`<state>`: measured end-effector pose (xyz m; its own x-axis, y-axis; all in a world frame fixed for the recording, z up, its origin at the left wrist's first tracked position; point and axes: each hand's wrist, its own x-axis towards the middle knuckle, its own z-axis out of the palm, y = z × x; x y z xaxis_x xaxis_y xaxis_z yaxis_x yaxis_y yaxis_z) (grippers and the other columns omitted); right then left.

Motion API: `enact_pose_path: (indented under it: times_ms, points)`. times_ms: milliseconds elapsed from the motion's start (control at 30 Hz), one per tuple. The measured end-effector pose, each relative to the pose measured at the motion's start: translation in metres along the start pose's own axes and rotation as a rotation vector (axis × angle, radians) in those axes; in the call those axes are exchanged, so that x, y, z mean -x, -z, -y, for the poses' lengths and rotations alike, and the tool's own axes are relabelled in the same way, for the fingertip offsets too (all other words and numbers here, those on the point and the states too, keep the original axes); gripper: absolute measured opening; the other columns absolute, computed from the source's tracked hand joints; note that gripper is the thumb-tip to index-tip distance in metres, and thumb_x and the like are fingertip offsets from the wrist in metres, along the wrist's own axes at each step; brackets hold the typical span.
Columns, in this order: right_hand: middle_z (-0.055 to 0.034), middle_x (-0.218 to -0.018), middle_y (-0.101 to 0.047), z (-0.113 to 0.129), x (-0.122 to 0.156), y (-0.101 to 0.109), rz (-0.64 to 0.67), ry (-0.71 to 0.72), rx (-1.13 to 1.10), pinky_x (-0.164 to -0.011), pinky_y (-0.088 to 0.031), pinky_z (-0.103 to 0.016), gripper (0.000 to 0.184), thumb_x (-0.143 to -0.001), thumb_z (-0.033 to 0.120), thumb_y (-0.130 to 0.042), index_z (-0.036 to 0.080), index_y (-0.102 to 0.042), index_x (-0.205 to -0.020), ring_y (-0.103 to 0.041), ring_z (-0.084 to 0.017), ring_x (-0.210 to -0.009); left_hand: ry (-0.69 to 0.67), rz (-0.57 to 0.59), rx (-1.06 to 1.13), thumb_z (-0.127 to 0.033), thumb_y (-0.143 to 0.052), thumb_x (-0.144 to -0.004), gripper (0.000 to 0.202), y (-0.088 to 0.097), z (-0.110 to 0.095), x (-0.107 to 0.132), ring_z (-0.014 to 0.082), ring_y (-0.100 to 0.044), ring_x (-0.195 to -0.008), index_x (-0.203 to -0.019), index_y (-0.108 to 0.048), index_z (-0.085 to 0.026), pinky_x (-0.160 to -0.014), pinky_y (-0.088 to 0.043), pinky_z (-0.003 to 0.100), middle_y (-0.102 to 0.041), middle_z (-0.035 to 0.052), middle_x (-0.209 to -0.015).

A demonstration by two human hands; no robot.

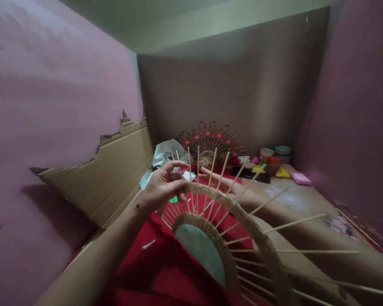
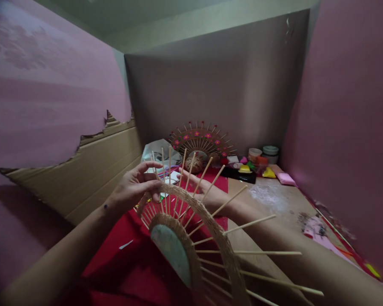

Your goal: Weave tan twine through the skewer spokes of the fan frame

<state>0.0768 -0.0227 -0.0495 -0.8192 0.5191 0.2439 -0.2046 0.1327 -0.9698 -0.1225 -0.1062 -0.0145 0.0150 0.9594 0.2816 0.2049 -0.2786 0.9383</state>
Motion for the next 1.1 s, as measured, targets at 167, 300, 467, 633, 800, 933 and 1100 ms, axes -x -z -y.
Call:
enact_pose_path:
  times_ms: [167, 300, 467, 633, 800, 933, 1100]
  points:
    - [-0.0003, -0.079, -0.062, -0.012, -0.018, -0.001, 0.131, -0.080, -0.149, -0.069, -0.046, -0.028, 0.046, -0.063, 0.028, -0.074, 0.017, -0.055, -0.105, -0.059, -0.013, -0.070, -0.006, 0.018, 0.026, -0.018, -0.062, -0.075, 0.034, -0.002, 0.004, -0.006, 0.0137, -0.061, -0.044, -0.105, -0.045, -0.019, -0.040, -0.045, 0.019, -0.061, -0.0031, -0.058]
    - [0.0019, -0.077, -0.056, -0.022, -0.036, 0.001, -0.165, -0.049, -0.042, -0.061, -0.044, -0.027, 0.059, -0.053, 0.036, -0.078, 0.018, -0.050, -0.101, -0.052, -0.011, -0.063, -0.012, 0.031, 0.044, -0.018, -0.061, -0.076, 0.034, -0.002, 0.011, -0.011, 0.0134, -0.061, -0.044, -0.106, -0.045, -0.020, -0.041, -0.045, 0.019, -0.061, -0.0034, -0.059]
    - [-0.0011, -0.084, -0.057, -0.029, -0.050, 0.001, -0.117, 0.086, 0.117, -0.074, -0.043, -0.030, 0.047, -0.052, 0.042, -0.077, 0.018, -0.055, -0.086, -0.054, -0.015, -0.078, -0.012, 0.056, 0.014, -0.018, -0.061, -0.077, 0.033, -0.002, 0.013, -0.012, 0.0137, -0.062, -0.045, -0.106, -0.045, -0.021, -0.043, -0.046, 0.020, -0.063, -0.0016, -0.064]
    - [0.0017, -0.058, -0.055, -0.031, -0.041, 0.007, 0.030, -0.140, 0.246, -0.052, -0.042, -0.026, 0.034, -0.069, 0.050, -0.059, 0.017, -0.054, -0.075, -0.051, -0.011, -0.050, -0.013, 0.036, -0.025, -0.019, -0.060, -0.078, 0.033, -0.002, 0.011, -0.010, 0.0140, -0.062, -0.045, -0.108, -0.046, -0.021, -0.040, -0.044, 0.018, -0.062, -0.0016, -0.060]
    - [0.0032, -0.047, -0.047, -0.013, -0.034, 0.057, -0.267, -0.126, 0.610, -0.044, -0.030, -0.023, 0.014, -0.070, 0.030, -0.059, 0.016, -0.061, -0.066, -0.041, -0.009, -0.042, -0.012, 0.028, -0.042, -0.018, -0.059, -0.079, 0.032, -0.002, 0.013, -0.006, 0.0131, -0.062, -0.046, -0.108, -0.046, -0.020, -0.046, -0.047, 0.021, -0.064, -0.0005, -0.063]
    - [0.0012, -0.048, -0.050, 0.006, -0.032, 0.112, -0.557, -0.115, 0.767, -0.050, -0.031, -0.025, 0.008, -0.068, 0.020, -0.059, 0.019, -0.061, -0.061, -0.045, -0.011, -0.048, -0.022, 0.050, -0.052, -0.017, -0.058, -0.079, 0.031, -0.004, 0.017, -0.005, 0.0127, -0.062, -0.047, -0.108, -0.046, -0.019, -0.049, -0.047, 0.022, -0.065, 0.0008, -0.065]
    - [-0.0019, -0.046, -0.050, 0.028, -0.026, 0.156, -0.777, -0.177, 0.740, -0.045, -0.033, -0.025, 0.025, -0.079, 0.034, -0.052, 0.018, -0.055, -0.061, -0.045, -0.012, -0.041, -0.006, 0.049, -0.022, -0.017, -0.059, -0.079, 0.032, -0.005, 0.019, -0.004, 0.0128, -0.061, -0.046, -0.108, -0.046, -0.019, -0.048, -0.046, 0.022, -0.063, -0.0012, -0.061]
